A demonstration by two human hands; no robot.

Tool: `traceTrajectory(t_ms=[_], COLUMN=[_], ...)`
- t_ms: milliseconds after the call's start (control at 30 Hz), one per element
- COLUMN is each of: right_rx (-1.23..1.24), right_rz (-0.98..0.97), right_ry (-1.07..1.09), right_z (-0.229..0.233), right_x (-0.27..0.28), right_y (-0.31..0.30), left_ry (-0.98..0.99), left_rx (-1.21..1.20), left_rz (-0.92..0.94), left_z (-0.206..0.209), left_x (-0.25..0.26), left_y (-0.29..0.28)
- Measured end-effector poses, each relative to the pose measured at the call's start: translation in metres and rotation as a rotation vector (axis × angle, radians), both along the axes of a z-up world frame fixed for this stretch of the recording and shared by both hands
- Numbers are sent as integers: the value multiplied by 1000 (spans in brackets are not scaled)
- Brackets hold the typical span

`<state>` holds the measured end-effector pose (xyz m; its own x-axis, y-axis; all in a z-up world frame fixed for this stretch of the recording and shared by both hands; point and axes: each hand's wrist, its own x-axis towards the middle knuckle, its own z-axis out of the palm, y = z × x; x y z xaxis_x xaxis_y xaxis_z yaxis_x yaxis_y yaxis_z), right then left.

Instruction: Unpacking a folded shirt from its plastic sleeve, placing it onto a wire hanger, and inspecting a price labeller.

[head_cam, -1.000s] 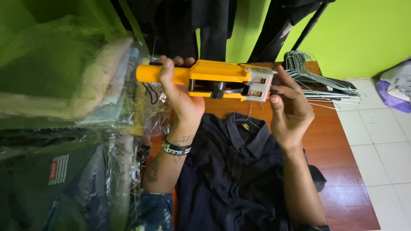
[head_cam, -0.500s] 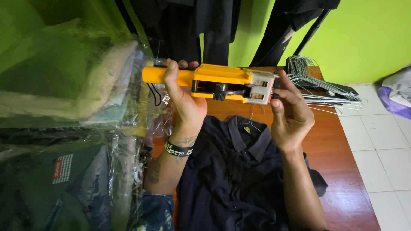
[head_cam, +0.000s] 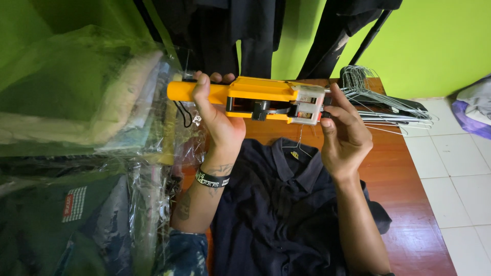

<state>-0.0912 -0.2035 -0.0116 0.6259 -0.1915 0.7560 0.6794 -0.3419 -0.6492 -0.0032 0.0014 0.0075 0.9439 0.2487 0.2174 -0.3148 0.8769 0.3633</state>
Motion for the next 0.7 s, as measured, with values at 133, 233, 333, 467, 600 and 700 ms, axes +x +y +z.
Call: traceTrajectory(t_ms=[133,233,333,467,600,700], right_rx=[-24,-28,59,73,17,1], right_rz=[-12,-20,47,121,17,-5], right_ry=[-21,-24,-30,-54,15,20], right_z=[-3,-10,-11,-7,-3,5], right_x=[2,6,8,8,4,2], right_y=[-1,-4,-8,-12,-8,-3], left_ry=[-6,4,35,56,2,-27], left_rx=[-14,-19,-30,-32,-15,-19], left_rz=[-6,6,5,-12,29,38], left_z=[-3,-5,-11,-12,-8,-3], left_x=[2,3,7,4,-2,0], left_y=[1,-1,-1,0,1,2])
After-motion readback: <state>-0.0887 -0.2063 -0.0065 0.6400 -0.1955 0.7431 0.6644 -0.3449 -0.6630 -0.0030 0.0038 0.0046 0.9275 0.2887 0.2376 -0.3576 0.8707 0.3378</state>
